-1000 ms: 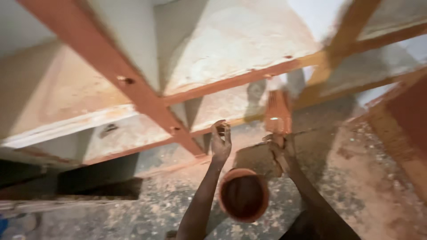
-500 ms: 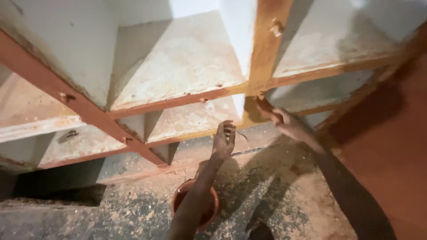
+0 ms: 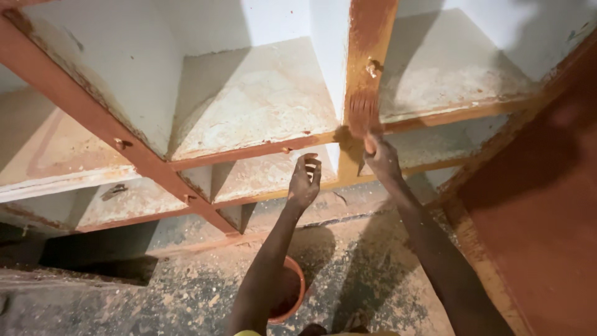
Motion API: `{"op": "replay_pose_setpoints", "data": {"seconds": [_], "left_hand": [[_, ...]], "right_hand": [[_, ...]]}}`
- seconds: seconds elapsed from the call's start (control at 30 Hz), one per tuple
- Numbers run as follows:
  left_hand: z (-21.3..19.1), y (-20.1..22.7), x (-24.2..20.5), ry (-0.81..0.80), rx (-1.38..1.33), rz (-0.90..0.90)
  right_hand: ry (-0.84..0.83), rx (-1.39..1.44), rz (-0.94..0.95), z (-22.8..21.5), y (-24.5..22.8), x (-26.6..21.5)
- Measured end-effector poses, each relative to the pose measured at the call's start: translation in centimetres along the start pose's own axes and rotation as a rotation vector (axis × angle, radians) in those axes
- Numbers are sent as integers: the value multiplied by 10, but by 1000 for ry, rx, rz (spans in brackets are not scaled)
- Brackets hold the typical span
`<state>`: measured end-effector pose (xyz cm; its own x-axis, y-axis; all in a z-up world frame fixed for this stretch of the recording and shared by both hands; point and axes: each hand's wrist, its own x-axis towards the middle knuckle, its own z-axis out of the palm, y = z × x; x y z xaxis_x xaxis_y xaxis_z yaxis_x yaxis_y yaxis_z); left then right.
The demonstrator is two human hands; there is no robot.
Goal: The person paints the wooden frame of a shelving unit with reddish-brown paint using a brush. They repeatedly dip the brush into a bucket and apply paint to the vertical and horizontal members of the frame.
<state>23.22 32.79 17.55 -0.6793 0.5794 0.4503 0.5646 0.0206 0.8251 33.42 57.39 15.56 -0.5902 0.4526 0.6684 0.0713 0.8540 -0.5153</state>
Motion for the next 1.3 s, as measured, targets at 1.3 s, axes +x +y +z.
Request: {"op": "replay_pose_setpoints", "data": {"seconds": [1.3], "left_hand": [[69,-477,-520,649,-52,-1137]], "right_hand": [[-1209,712,1268,383,17,-490]]}}
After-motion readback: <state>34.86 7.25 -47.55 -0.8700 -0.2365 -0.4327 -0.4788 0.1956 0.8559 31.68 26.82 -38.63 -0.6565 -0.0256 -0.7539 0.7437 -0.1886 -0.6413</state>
